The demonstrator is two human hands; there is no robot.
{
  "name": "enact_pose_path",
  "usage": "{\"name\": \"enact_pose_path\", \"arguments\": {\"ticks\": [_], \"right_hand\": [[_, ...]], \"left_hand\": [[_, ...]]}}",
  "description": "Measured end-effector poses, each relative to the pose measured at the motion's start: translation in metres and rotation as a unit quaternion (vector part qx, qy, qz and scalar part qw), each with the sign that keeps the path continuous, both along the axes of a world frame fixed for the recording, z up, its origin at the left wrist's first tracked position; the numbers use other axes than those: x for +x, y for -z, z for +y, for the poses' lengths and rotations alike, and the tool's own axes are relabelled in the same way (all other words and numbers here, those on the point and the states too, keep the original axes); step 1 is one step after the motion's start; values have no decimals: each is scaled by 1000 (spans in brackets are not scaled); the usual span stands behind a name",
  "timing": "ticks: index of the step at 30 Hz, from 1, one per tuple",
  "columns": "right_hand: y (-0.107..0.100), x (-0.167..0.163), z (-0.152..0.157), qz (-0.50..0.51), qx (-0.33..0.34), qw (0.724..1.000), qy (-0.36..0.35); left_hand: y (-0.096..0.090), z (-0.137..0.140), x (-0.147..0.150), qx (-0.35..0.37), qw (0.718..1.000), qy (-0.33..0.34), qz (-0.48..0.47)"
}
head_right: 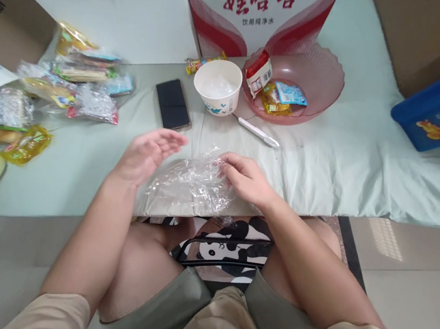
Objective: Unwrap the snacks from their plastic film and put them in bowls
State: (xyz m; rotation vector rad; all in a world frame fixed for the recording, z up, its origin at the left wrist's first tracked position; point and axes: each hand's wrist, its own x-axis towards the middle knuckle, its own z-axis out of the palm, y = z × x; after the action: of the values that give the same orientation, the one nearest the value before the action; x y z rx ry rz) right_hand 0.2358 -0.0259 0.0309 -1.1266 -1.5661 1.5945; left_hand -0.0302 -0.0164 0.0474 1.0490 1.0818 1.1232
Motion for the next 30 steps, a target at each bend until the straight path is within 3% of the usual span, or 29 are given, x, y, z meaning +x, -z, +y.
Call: {"name": "enact_pose_path", "arguments": {"ticks": [4, 6, 11, 16, 20, 23, 27, 30], "right_hand": [[-2, -3, -4, -60, 52, 997, -26], [0, -4, -4, -92, 90, 992, -13], [6, -3, -3, -158, 128, 979, -12], [8, -2, -2, -123, 142, 982, 21], [7, -4, -3, -88, 87, 992, 11], [6, -3, -3, -45, 18, 999, 9], [2, -1, -3, 29, -46, 998, -7], [0, 0, -3, 31, -80, 992, -90]], "left_hand": [[0, -11, 14, -32, 978, 148, 141], [0, -16, 21, -35, 970, 174, 168], [4, -19, 28, -25, 959, 164, 232], [7, -17, 29, -23, 977, 94, 189], [3, -14, 29, 5, 985, 36, 169], [3, -11, 30, -21, 991, 25, 126], [8, -10, 29, -68, 989, 102, 83], [9, -11, 25, -98, 982, 144, 71]]}}
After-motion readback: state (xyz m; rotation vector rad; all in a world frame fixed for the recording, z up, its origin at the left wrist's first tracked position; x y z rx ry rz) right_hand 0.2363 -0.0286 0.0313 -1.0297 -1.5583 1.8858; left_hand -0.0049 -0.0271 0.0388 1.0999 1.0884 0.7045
